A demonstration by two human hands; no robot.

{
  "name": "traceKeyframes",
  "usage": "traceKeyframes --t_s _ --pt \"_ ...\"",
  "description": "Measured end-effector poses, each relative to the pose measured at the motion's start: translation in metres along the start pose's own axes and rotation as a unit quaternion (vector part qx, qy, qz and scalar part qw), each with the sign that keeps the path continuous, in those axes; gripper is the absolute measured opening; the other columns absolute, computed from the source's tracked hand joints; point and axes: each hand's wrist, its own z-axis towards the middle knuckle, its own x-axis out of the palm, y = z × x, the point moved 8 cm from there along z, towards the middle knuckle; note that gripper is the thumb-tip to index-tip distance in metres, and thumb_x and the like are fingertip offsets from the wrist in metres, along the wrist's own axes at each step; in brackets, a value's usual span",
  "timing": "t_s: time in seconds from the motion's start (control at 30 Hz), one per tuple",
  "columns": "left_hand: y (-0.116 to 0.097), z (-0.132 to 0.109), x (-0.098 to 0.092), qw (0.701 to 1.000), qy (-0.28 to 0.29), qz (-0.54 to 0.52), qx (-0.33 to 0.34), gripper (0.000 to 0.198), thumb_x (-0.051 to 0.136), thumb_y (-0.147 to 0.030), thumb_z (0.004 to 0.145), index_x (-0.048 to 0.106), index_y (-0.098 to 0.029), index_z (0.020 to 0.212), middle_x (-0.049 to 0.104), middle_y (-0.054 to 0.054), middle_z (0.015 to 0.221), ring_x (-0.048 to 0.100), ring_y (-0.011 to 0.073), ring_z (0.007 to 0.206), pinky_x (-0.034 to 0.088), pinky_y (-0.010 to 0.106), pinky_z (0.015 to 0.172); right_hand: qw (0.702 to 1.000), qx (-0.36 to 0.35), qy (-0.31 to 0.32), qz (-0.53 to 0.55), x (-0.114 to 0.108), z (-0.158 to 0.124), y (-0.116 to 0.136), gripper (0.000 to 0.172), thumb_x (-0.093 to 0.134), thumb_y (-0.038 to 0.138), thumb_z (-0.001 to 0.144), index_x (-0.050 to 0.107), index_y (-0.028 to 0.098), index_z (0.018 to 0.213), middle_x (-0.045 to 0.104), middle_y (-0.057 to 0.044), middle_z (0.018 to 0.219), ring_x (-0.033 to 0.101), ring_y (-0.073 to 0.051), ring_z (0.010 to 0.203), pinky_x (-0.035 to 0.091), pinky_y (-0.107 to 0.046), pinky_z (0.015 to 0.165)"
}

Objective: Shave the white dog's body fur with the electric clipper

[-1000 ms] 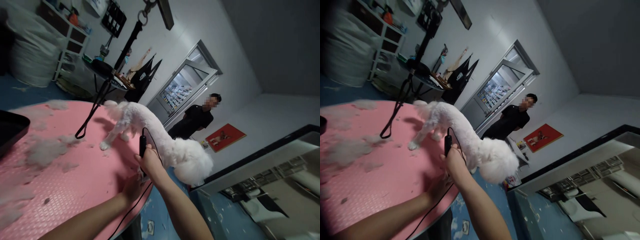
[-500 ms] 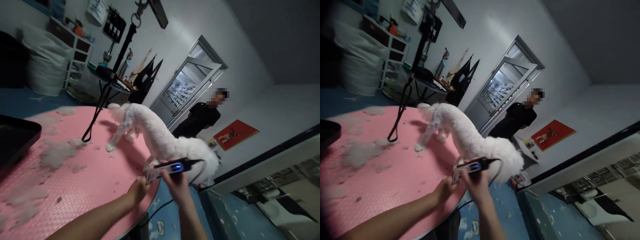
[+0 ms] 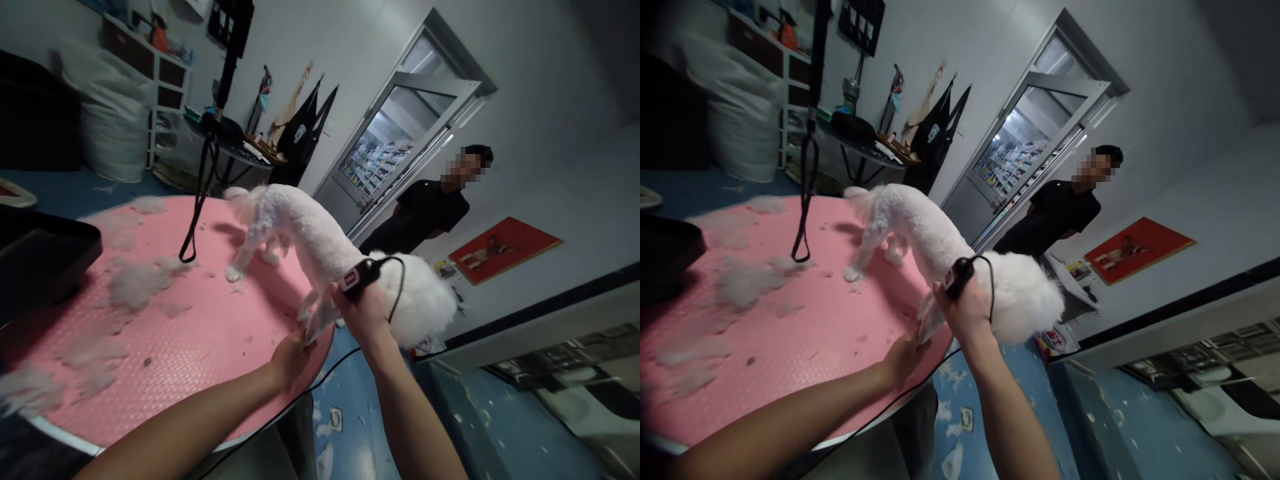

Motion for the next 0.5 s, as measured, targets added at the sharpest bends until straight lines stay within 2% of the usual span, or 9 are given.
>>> traceKeyframes --t_s 0.13,0.3,0.43,0.5 --pt "-0.002 -0.003 0.002 1.0 -0.002 0.003 0.0 0.035 0.045 -0.027 0.1 0.068 -0.017 0.125 0.073 0.012 0.12 0.069 0.0281 0.112 0.05 0.036 0.093 0.998 0.028 0.059 -0.019 0.004 0.01 0.022 0.049 0.067 0.042 0.084 0.058 0.019 0.126 0.073 -0.009 0.09 0.071 -0.031 0.087 0.054 -0.037 0.076" --pt "-0.008 -0.003 0.004 0.999 0.017 0.032 0.015 0.04 0.042 -0.028 0.102 0.065 -0.013 0.131 0.07 0.016 0.126 0.066 0.0325 0.118 0.049 0.038 0.096 0.993 0.061 0.046 -0.093 0.01 0.023 0.038 0.047 0.061 0.047 0.09 0.054 0.016 0.124 0.074 -0.014 0.095 0.073 -0.032 0.087 0.053 -0.037 0.074" --pt "-0.012 -0.004 0.004 0.998 0.011 0.055 0.006 0.041 0.045 -0.029 0.102 0.061 -0.011 0.135 0.068 0.017 0.129 0.063 0.0314 0.124 0.047 0.039 0.101 0.982 0.03 0.098 -0.158 0.034 0.028 0.049 0.042 0.065 0.043 0.088 0.055 0.015 0.118 0.075 -0.016 0.099 0.074 -0.033 0.091 0.055 -0.038 0.077" --pt "-0.014 -0.004 0.004 0.998 0.004 0.055 0.003 0.039 0.046 -0.029 0.101 0.062 -0.012 0.133 0.069 0.017 0.127 0.063 0.0306 0.124 0.046 0.039 0.103 0.981 0.017 0.1 -0.165 0.038 0.029 0.052 0.041 0.063 0.044 0.09 0.056 0.015 0.117 0.075 -0.016 0.098 0.075 -0.034 0.092 0.055 -0.037 0.077"
